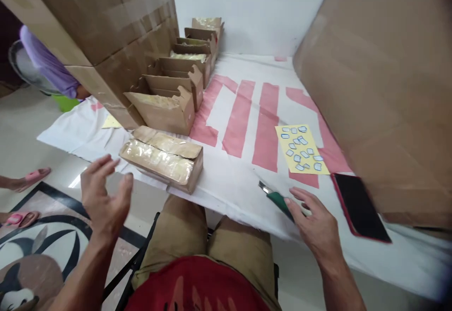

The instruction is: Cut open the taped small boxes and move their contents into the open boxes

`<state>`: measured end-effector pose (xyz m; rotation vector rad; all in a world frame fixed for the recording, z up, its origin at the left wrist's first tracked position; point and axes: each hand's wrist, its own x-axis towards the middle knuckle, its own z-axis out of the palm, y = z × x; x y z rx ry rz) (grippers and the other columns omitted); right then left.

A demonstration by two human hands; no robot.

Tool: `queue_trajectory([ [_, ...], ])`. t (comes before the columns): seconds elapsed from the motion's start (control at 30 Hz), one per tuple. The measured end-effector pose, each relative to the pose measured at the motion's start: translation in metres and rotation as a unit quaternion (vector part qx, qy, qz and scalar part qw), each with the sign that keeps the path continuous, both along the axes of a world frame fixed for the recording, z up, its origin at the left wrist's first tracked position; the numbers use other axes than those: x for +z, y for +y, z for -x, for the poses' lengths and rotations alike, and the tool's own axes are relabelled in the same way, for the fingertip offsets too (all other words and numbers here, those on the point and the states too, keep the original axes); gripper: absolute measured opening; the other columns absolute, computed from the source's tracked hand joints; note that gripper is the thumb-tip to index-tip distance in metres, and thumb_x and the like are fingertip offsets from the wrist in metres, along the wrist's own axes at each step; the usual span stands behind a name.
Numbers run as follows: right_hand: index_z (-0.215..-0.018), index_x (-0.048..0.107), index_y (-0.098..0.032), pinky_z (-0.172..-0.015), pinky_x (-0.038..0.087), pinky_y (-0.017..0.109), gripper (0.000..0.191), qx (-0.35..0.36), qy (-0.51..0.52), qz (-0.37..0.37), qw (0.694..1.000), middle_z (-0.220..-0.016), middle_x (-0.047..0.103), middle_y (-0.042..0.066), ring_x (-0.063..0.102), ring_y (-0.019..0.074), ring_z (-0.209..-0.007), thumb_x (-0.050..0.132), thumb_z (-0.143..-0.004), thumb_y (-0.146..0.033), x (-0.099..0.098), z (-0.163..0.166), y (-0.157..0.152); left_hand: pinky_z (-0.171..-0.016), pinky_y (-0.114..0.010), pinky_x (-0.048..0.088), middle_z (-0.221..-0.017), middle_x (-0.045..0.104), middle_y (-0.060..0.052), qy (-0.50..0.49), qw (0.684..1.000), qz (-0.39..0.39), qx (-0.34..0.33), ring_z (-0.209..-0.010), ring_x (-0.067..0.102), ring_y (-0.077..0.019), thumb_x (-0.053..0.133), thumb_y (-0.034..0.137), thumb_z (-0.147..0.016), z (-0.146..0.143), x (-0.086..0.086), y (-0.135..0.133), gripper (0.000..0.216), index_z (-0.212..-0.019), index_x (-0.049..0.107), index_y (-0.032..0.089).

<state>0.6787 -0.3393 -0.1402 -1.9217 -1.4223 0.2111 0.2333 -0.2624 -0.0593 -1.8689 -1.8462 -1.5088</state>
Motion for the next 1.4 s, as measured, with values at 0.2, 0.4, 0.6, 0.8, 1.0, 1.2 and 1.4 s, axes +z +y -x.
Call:
queue_trajectory([
  [0.2, -0.141, 0.063, -0.022, -0.089, 0.063, 0.046, 0.067, 0.221, 0.189, 0.032, 0.956, -0.137, 0.071, 0.015, 0.072, 0.0319, -0.113, 0.073, -0.087, -0.060, 0.030, 0.124, 0.046, -0.101, -0.045, 0.057, -0.125, 0.070, -0.015, -0.287, 0.944, 0.160, -0.034, -0.116, 0.067, -0.0289, 0.070, 0.047, -0.081, 0.027, -0.024, 0.050, 0.059, -0.132, 0.062, 0.017],
  [0.4, -0.158, 0.046, -0.023, -0.111, 0.052, 0.053, 0.085, 0.218, 0.351, -0.022, 0.911, -0.150, 0.063, 0.017, 0.062, 0.0354, -0.134, 0.066, -0.090, -0.070, 0.015, 0.175, 0.063, -0.104, -0.046, 0.056, -0.140, 0.058, -0.015, -0.159, 0.986, 0.010, -0.053, -0.129, 0.060, -0.0291, 0.065, 0.032, -0.093, -0.058, -0.019, -0.009, 0.055, -0.147, 0.056, 0.026],
  [0.6, -0.157, 0.049, -0.032, -0.107, 0.055, 0.058, 0.075, 0.185, 0.471, -0.032, 0.862, -0.152, 0.063, 0.011, 0.064, 0.0329, -0.134, 0.015, -0.104, -0.073, 0.004, 0.131, 0.044, -0.117, -0.057, 0.049, -0.140, 0.056, -0.020, -0.038, 0.966, -0.075, -0.243, -0.135, 0.054, -0.0350, 0.064, 0.020, -0.087, -0.126, 0.009, -0.056, 0.083, -0.165, 0.035, 0.020],
  [0.8, -0.150, 0.058, -0.028, -0.110, 0.052, 0.059, 0.063, 0.102, 0.440, -0.057, 0.890, -0.146, 0.067, 0.012, 0.062, 0.0343, -0.136, 0.035, -0.104, -0.065, 0.008, 0.116, 0.047, -0.117, -0.054, 0.048, -0.143, 0.053, -0.023, -0.045, 0.966, -0.050, -0.251, -0.139, 0.052, -0.0344, 0.062, 0.017, -0.087, -0.119, 0.010, -0.062, 0.082, -0.164, 0.036, 0.016],
  [1.0, -0.133, 0.070, -0.021, -0.122, 0.040, 0.054, 0.058, 0.152, 0.298, -0.101, 0.937, -0.146, 0.066, 0.013, 0.055, 0.0343, -0.141, 0.057, -0.098, -0.065, 0.054, 0.124, 0.129, -0.114, -0.058, 0.051, -0.152, 0.048, -0.030, -0.037, 0.957, 0.018, -0.288, -0.146, 0.048, -0.0384, 0.061, 0.014, -0.084, -0.104, -0.009, -0.095, 0.089, -0.166, 0.028, 0.010],
  [1.2, -0.125, 0.070, -0.022, -0.114, 0.049, 0.050, 0.079, 0.235, 0.338, -0.038, 0.910, -0.136, 0.072, 0.012, 0.066, 0.0304, -0.127, 0.061, -0.082, -0.087, 0.069, 0.133, 0.216, -0.103, -0.047, 0.061, -0.136, 0.066, -0.027, 0.008, 0.861, 0.009, -0.509, -0.132, 0.065, -0.0331, 0.058, 0.010, -0.080, -0.116, -0.024, -0.103, 0.062, -0.142, 0.055, 0.011],
  [1.4, -0.119, 0.075, -0.028, -0.107, 0.053, 0.045, 0.058, 0.149, 0.436, -0.053, 0.886, -0.128, 0.077, 0.006, 0.070, 0.0276, -0.124, 0.063, -0.090, -0.077, 0.035, 0.079, 0.128, -0.096, -0.042, 0.062, -0.117, 0.069, -0.013, -0.040, 0.919, 0.015, -0.391, -0.115, 0.068, -0.0248, 0.063, 0.012, -0.089, -0.072, -0.042, -0.070, 0.049, -0.138, 0.062, 0.020],
])
